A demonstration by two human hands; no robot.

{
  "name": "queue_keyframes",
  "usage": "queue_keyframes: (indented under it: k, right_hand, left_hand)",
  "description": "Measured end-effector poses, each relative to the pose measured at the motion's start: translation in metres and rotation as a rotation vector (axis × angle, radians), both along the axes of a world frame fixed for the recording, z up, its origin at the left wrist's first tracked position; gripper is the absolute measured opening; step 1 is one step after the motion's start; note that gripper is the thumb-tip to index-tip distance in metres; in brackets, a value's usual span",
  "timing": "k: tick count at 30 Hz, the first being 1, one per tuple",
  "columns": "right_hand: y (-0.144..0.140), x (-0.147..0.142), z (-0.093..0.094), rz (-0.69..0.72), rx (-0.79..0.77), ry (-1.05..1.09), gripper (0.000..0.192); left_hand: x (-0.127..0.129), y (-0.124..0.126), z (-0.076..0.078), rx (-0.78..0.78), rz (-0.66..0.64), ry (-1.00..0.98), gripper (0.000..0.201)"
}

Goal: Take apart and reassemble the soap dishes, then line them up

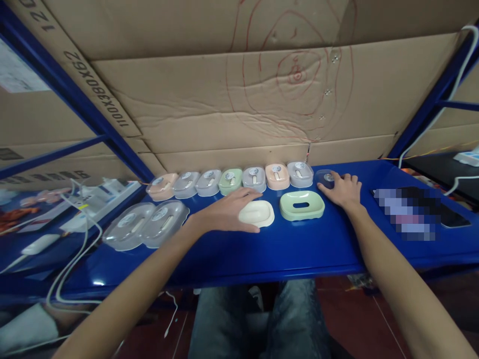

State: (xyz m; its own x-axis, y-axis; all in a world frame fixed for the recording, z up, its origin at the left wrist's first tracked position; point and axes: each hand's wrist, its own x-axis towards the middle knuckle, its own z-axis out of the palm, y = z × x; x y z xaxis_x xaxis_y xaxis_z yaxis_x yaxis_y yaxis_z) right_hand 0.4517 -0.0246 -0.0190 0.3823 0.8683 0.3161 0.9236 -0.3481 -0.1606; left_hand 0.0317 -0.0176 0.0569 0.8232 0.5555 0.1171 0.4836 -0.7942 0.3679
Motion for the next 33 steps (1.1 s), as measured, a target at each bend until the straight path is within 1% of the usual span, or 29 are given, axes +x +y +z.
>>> queue_keyframes:
  k: [2, 4, 8, 10, 12, 14, 15, 16, 18, 21, 23, 24, 26, 28, 30, 32, 33]
  right_hand:
    - [0.0, 0.0, -0.001, 0.011, 0.012, 0.004, 0.088]
    - [-0.001, -0.001, 0.0, 0.009, 0.023, 0.016, 0.088]
    - [-0.004, -0.005, 0.006, -0.026, 0.042, 0.051, 0.088]
    - [-0.007, -0.008, 0.012, -0.027, 0.111, 0.04, 0.086]
    - [-0.012, -0.012, 0.02, 0.006, 0.24, 0.017, 0.079]
    - [-0.019, -0.018, 0.03, 0.128, 0.343, 0.038, 0.067]
    - [-0.023, -0.023, 0.034, 0.226, 0.354, 0.076, 0.062]
    - [-0.028, -0.028, 0.039, 0.335, 0.339, 0.125, 0.057]
    - [-0.035, -0.043, 0.047, 0.532, 0.255, 0.202, 0.053]
    - [-0.042, -0.066, 0.053, 0.77, 0.135, 0.183, 0.055]
    - [-0.043, -0.076, 0.052, 0.9, 0.072, 0.147, 0.063]
    - [-0.043, -0.078, 0.051, 0.94, 0.049, 0.13, 0.068]
    - [-0.041, -0.079, 0.045, 0.965, 0.005, 0.091, 0.077]
    - [-0.04, -0.076, 0.04, 0.955, -0.036, 0.062, 0.082]
    - [-0.039, -0.073, 0.037, 0.938, -0.056, 0.056, 0.082]
    - [-0.04, -0.074, 0.038, 0.931, -0.027, 0.066, 0.081]
    - [-0.041, -0.077, 0.041, 0.93, 0.012, 0.076, 0.08]
  left_hand:
    - [-0.017, 0.001, -0.003, -0.001, 0.03, 0.025, 0.1]
    - [-0.028, 0.002, -0.012, 0.006, 0.042, 0.012, 0.098]
    - [-0.037, 0.003, -0.033, 0.03, 0.027, -0.048, 0.093]
    - [-0.039, 0.004, -0.041, 0.035, 0.056, -0.056, 0.093]
    - [-0.041, 0.005, -0.045, 0.026, 0.102, -0.077, 0.095]
    - [-0.043, 0.005, -0.044, -0.001, 0.122, -0.111, 0.092]
    - [-0.044, 0.005, -0.043, -0.019, 0.116, -0.129, 0.087]
    - [-0.045, 0.005, -0.042, -0.038, 0.107, -0.145, 0.081]
    - [-0.046, 0.006, -0.039, -0.075, 0.1, -0.168, 0.073]
    - [-0.05, 0.008, -0.036, -0.098, 0.132, -0.206, 0.074]
    - [-0.052, 0.012, -0.036, -0.106, 0.162, -0.259, 0.078]
    - [-0.054, 0.013, -0.036, -0.125, 0.181, -0.294, 0.081]
    - [-0.055, 0.017, -0.038, -0.227, 0.214, -0.381, 0.087]
    - [-0.055, 0.02, -0.04, -0.408, 0.223, -0.494, 0.091]
    - [-0.053, 0.021, -0.041, -0.597, 0.219, -0.605, 0.093]
    - [-0.05, 0.02, -0.042, -0.736, 0.242, -0.686, 0.096]
    - [-0.048, 0.019, -0.043, -0.786, 0.261, -0.713, 0.097]
